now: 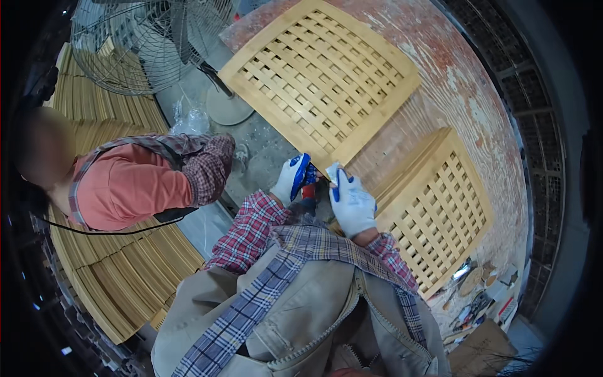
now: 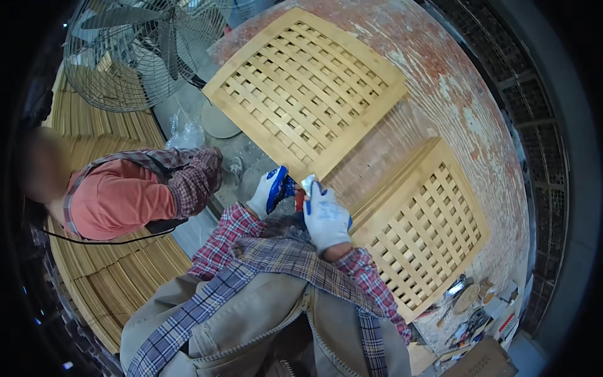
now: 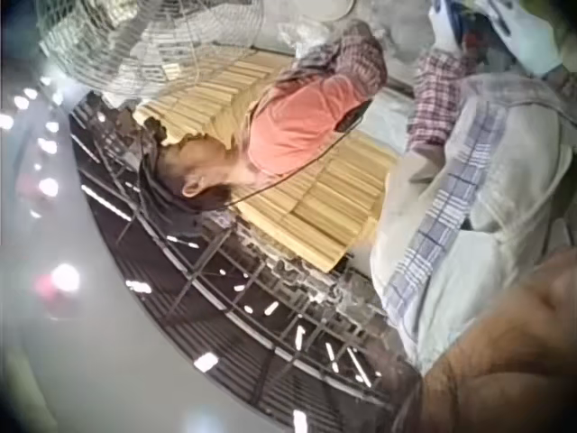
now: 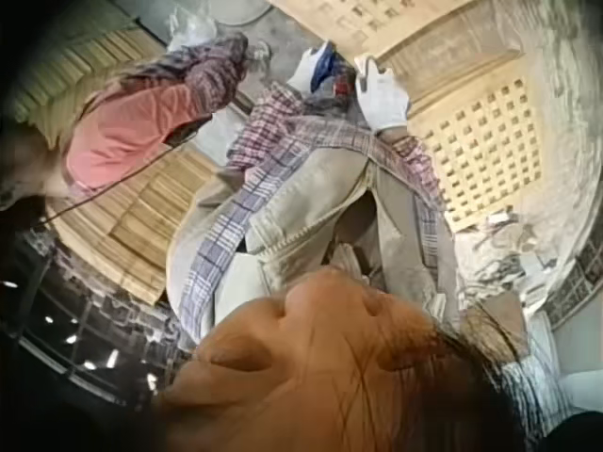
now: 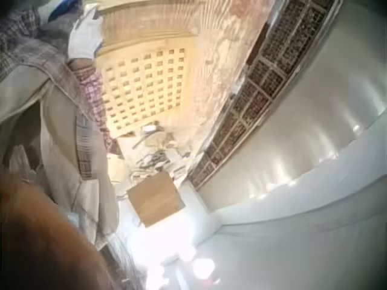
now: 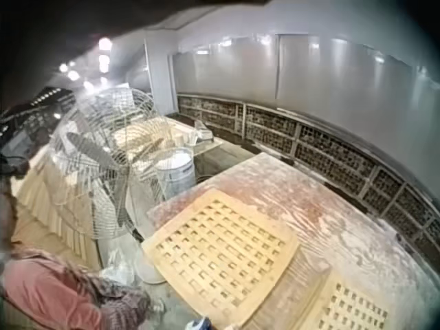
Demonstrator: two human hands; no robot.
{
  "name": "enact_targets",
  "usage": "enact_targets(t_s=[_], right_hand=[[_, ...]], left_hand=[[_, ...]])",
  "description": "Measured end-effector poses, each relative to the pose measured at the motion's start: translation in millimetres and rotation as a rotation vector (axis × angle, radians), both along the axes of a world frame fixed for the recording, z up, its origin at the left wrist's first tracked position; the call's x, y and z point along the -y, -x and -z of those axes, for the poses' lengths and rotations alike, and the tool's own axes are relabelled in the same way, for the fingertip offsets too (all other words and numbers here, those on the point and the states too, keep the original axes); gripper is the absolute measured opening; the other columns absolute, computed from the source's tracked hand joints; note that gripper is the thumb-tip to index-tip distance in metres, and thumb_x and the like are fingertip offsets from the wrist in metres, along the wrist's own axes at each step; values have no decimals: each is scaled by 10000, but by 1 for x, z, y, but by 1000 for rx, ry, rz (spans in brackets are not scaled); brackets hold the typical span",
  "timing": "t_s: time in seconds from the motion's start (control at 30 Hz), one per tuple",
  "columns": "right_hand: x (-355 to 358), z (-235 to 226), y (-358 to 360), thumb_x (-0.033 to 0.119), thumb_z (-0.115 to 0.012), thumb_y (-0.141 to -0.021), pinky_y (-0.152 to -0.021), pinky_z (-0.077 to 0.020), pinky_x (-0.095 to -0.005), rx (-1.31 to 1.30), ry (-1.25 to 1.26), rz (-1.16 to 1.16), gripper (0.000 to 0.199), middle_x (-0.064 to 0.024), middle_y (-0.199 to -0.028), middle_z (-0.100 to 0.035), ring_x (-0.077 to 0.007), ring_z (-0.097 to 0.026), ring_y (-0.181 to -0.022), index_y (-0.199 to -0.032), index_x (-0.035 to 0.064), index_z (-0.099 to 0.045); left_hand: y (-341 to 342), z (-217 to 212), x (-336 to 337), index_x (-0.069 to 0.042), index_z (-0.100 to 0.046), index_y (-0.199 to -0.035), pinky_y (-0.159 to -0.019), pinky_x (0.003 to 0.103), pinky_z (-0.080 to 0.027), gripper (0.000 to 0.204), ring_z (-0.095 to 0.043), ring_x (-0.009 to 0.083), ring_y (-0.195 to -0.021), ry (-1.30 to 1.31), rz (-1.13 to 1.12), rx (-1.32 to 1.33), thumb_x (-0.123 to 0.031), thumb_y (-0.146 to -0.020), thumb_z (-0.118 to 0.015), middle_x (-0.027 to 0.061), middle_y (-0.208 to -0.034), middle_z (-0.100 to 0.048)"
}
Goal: Sanding the surfaces and edges of square wooden lattice panels using an orbital sander at a workbench.
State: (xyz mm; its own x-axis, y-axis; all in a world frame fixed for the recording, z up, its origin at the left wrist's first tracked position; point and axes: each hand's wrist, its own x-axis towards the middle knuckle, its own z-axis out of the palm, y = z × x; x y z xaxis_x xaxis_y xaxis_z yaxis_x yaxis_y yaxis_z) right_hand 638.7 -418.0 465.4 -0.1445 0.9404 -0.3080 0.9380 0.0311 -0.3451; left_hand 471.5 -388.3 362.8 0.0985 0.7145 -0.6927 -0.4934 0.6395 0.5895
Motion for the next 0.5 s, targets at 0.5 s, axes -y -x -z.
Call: enact_targets(t_s=[0.5], right_hand=[[-47, 4, -76, 243, -625, -869, -751, -495, -436, -544, -179, 556, 427, -195, -1011, -614, -357, -615, -870, -1254, 75, -549]], left_hand=[[46, -28, -64, 15, -636, -1011, -605, 345, -515, 281, -659, 222, -633, -473, 539, -1397, -239, -897, -601, 168, -763, -664]])
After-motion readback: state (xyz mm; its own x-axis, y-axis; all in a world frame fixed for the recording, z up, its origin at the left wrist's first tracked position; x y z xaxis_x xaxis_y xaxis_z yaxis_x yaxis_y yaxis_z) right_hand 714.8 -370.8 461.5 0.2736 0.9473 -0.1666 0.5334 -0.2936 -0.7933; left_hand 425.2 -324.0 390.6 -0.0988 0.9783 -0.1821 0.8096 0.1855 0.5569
